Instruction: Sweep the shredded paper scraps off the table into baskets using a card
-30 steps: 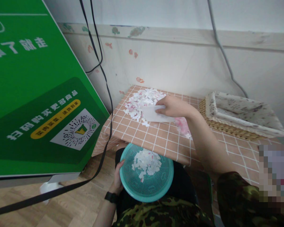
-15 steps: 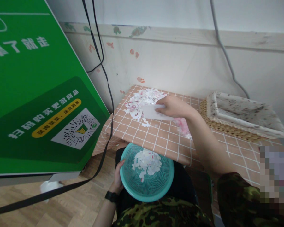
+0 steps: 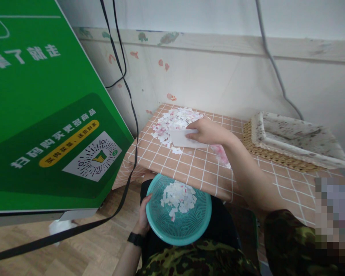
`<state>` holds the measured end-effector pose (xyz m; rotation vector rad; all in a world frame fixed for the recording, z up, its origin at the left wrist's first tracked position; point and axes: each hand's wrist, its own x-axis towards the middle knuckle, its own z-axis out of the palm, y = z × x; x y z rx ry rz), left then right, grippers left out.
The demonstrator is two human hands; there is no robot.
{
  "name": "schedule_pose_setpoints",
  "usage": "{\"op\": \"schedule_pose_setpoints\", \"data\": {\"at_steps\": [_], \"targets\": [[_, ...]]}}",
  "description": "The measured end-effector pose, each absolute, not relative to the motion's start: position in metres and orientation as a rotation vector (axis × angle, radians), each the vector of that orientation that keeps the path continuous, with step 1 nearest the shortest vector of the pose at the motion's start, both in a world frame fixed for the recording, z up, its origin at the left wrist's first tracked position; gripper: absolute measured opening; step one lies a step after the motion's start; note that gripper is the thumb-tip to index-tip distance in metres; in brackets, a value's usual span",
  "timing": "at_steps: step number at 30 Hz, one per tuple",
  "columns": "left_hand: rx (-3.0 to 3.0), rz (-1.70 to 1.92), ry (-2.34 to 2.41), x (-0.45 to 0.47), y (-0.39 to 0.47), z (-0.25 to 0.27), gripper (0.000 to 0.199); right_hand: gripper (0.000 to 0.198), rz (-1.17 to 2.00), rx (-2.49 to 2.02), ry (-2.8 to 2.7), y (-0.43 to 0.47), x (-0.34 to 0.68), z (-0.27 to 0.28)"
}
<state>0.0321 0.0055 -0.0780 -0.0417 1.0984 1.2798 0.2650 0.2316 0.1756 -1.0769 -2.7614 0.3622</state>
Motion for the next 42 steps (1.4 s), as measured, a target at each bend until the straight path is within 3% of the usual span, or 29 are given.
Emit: {"op": "schedule_pose_setpoints", "data": {"at_steps": [7,18,25,42], "targets": [[-0.056,1.266,1.089,0.033,0.006,-0.075,0.019,0.020,0.423,-1.082,-2.730,0.227,0.267,0.182],[-0.095,1.276,1.076,0.033,0.003,-0.067,0.018,0.027,0.039,-1.643,-2.066,0.124,0.264,0.132],[-0.073,1.298,1.057,0.035,0.002,-0.064,0.017,0.028,0.230,-1.716,-1.743,0.089,0.255,0.102],[-0.067,1.279,1.019,0.031,0.005,-0.044,0.012,0.029,0.149,-1.686,-1.867,0.111,0.256,0.096]]}}
